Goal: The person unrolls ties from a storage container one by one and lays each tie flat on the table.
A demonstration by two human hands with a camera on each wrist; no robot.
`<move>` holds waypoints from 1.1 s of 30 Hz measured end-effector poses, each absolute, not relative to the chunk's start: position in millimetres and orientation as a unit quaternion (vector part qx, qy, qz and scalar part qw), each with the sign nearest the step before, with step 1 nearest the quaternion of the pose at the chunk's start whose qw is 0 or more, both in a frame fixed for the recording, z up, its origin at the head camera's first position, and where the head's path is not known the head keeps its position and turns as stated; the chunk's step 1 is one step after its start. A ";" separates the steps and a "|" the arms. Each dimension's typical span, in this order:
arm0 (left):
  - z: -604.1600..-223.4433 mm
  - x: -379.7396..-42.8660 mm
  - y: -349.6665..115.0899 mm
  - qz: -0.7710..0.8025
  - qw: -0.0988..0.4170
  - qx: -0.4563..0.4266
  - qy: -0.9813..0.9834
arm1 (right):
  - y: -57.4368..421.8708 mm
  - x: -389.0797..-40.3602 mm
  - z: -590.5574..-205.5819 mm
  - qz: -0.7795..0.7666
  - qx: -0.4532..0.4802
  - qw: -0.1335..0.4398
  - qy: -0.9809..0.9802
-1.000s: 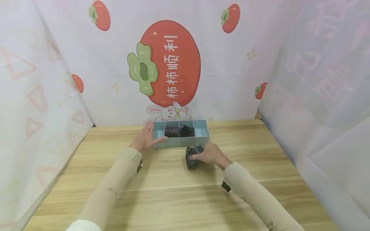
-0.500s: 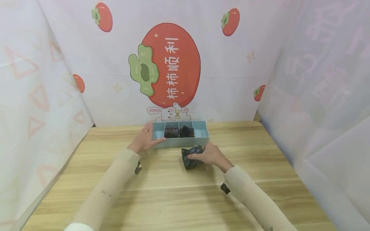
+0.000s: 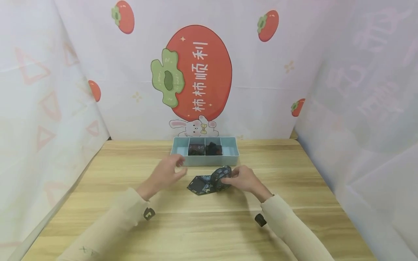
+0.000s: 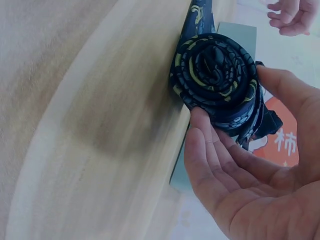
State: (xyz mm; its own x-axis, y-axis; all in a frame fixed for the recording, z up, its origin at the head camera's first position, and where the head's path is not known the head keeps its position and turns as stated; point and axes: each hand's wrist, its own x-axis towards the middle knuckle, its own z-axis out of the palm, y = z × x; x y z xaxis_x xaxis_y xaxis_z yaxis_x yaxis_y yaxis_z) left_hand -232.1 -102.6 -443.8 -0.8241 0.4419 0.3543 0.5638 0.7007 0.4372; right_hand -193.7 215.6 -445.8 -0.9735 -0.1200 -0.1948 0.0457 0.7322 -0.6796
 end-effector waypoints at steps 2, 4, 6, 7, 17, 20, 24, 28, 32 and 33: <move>-445.5 -222.8 -88.2 -0.292 0.073 -0.290 -0.909 | 215.6 -192.4 -447.8 -0.370 -0.016 0.108 0.923; -450.2 -216.5 -74.9 -0.299 0.042 -0.297 -0.906 | 214.8 -192.0 -451.2 -0.373 -0.012 0.103 0.922; -456.6 -213.4 -62.9 -0.304 0.019 -0.299 -0.904 | 213.2 -191.7 -454.8 -0.378 -0.009 0.099 0.921; -460.1 -213.0 -57.5 -0.304 0.011 -0.299 -0.905 | 212.1 -191.6 -456.1 -0.380 -0.009 0.097 0.920; -479.8 -220.0 -26.7 -0.323 -0.001 -0.291 -0.901 | 200.0 -193.6 -462.0 -0.373 -0.010 0.086 0.924; -479.5 -220.7 -23.2 -0.329 0.001 -0.297 -0.896 | 198.7 -192.4 -460.0 -0.374 -0.008 0.085 0.923; -478.6 -222.7 -21.5 -0.341 -0.003 -0.297 -0.892 | 200.3 -191.6 -457.0 -0.371 -0.004 0.083 0.925; -480.8 -226.0 -23.4 -0.347 -0.006 -0.294 -0.891 | 203.1 -191.1 -453.8 -0.364 -0.003 0.082 0.928; -485.0 -228.0 -30.1 -0.355 -0.009 -0.291 -0.888 | 205.4 -190.2 -449.7 -0.360 0.001 0.082 0.929; -486.1 -228.2 -32.5 -0.358 -0.011 -0.290 -0.888 | 206.0 -190.0 -448.7 -0.359 0.002 0.081 0.930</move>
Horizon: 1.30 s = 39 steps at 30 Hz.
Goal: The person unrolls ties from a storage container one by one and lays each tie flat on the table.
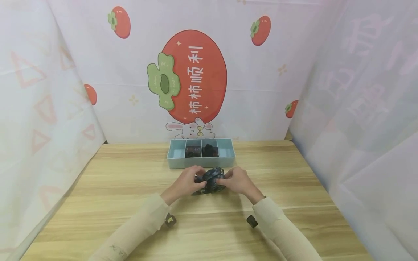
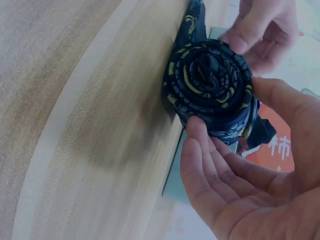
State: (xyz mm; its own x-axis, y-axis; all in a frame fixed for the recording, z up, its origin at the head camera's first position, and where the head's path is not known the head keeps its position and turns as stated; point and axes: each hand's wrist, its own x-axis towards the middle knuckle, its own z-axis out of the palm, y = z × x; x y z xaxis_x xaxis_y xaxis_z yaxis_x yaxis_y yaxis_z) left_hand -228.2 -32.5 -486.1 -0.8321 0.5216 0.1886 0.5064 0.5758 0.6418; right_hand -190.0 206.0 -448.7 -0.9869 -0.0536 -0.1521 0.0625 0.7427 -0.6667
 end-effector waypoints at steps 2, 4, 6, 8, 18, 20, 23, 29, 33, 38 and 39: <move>-488.8 -228.2 -38.9 0.365 0.015 0.288 0.885 | 206.8 -189.7 -447.7 -0.357 0.004 0.081 0.931; -491.0 -228.1 -46.7 0.374 0.021 0.284 0.883 | 207.7 -189.3 -447.1 -0.358 0.005 0.081 0.930; -493.6 -229.0 -55.9 0.381 0.027 0.277 0.882 | 208.3 -188.9 -446.7 -0.359 0.005 0.082 0.930; -494.4 -230.0 -66.5 0.394 0.037 0.268 0.879 | 209.1 -188.6 -446.6 -0.360 0.004 0.085 0.929; -488.4 -237.0 -104.6 0.399 0.025 0.221 0.890 | 214.5 -187.3 -444.3 -0.354 0.003 0.094 0.930; -486.0 -236.2 -100.9 0.402 0.028 0.226 0.887 | 216.0 -187.0 -443.5 -0.354 0.004 0.097 0.930; -483.9 -234.4 -89.9 0.394 0.035 0.251 0.883 | 218.2 -186.8 -443.1 -0.355 0.006 0.098 0.930; -487.2 -232.1 -65.9 0.352 0.048 0.301 0.885 | 220.9 -187.8 -445.4 -0.357 0.004 0.092 0.930; -489.7 -231.6 -56.1 0.331 0.039 0.314 0.889 | 221.6 -188.8 -447.1 -0.356 0.002 0.089 0.930; -491.4 -231.6 -50.7 0.330 0.051 0.311 0.890 | 222.7 -188.9 -447.0 -0.355 0.005 0.088 0.931; -492.0 -231.5 -50.1 0.333 0.057 0.309 0.889 | 223.1 -188.8 -446.9 -0.355 0.006 0.088 0.931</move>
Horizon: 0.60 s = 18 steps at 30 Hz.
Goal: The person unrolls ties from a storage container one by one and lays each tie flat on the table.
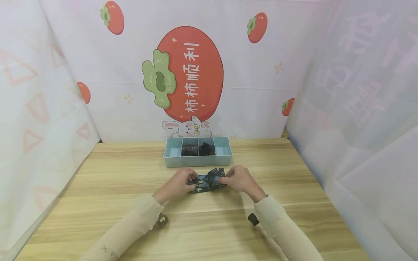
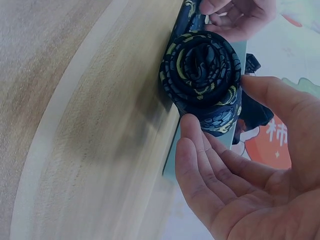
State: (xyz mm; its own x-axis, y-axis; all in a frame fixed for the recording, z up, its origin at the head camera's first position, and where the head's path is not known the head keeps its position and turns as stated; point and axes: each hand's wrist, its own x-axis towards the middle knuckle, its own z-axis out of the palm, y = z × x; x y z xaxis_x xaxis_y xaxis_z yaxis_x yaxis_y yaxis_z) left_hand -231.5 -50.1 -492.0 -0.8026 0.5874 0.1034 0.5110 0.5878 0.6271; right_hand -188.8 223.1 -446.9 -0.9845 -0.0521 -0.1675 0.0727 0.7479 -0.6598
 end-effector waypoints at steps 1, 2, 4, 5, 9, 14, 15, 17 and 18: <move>-492.8 -231.5 -49.9 0.333 0.064 0.307 0.889 | 223.3 -188.7 -446.8 -0.355 0.006 0.088 0.931; -493.9 -231.6 -49.7 0.333 0.070 0.305 0.890 | 223.7 -188.7 -447.0 -0.355 0.007 0.088 0.931; -496.0 -231.8 -49.4 0.331 0.075 0.303 0.890 | 224.6 -188.7 -447.2 -0.355 0.006 0.090 0.930; -497.1 -232.0 -49.3 0.329 0.074 0.305 0.891 | 225.1 -188.8 -447.2 -0.356 0.005 0.091 0.930; -498.9 -232.7 -48.8 0.324 0.065 0.310 0.891 | 226.8 -189.8 -445.5 -0.359 -0.008 0.088 0.929; -498.4 -233.4 -48.4 0.325 0.066 0.308 0.892 | 227.3 -192.8 -440.6 -0.344 -0.045 0.055 0.936; -498.3 -233.5 -48.5 0.327 0.066 0.307 0.891 | 227.4 -193.8 -439.2 -0.339 -0.054 0.045 0.938; -497.8 -233.3 -48.7 0.326 0.066 0.307 0.892 | 226.6 -195.4 -435.7 -0.329 -0.067 0.027 0.942; -497.4 -233.2 -48.8 0.326 0.067 0.308 0.891 | 225.8 -196.4 -434.1 -0.325 -0.072 0.020 0.943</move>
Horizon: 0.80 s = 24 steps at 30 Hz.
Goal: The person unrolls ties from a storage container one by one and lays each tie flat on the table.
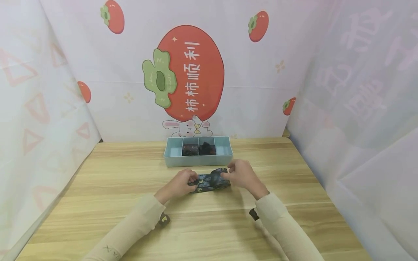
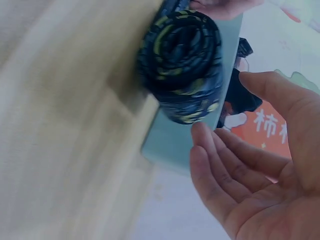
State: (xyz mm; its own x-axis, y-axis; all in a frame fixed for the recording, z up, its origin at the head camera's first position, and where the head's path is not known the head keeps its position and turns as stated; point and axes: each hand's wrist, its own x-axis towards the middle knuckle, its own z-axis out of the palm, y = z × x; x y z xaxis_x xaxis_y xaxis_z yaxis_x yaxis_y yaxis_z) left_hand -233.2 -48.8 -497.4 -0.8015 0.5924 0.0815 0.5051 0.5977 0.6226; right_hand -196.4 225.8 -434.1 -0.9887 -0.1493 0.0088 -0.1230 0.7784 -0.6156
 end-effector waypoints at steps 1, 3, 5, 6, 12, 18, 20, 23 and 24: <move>-497.2 -232.9 -49.1 0.326 0.067 0.309 0.891 | 225.2 -197.0 -432.2 -0.322 -0.081 0.015 0.943; -497.1 -232.8 -49.6 0.325 0.067 0.310 0.891 | 222.9 -198.6 -429.5 -0.320 -0.096 0.011 0.943; -497.2 -233.1 -50.3 0.323 0.067 0.309 0.892 | 219.4 -200.5 -427.8 -0.318 -0.110 0.012 0.942; -497.4 -233.4 -50.6 0.323 0.067 0.308 0.892 | 217.3 -201.1 -426.9 -0.318 -0.117 0.013 0.941; -497.3 -233.6 -55.8 0.319 0.065 0.306 0.895 | 200.3 -203.7 -427.0 -0.313 -0.176 0.021 0.933; -494.2 -231.7 -60.9 0.314 0.067 0.300 0.898 | 183.1 -209.0 -430.4 -0.284 -0.259 0.015 0.923; -493.1 -230.6 -62.4 0.313 0.070 0.298 0.899 | 177.8 -210.6 -430.8 -0.261 -0.283 0.006 0.923; -492.0 -229.7 -64.2 0.311 0.072 0.298 0.900 | 171.1 -213.3 -432.7 -0.228 -0.309 -0.005 0.923; -491.7 -229.5 -64.8 0.310 0.072 0.297 0.900 | 169.3 -213.9 -433.2 -0.224 -0.312 -0.003 0.923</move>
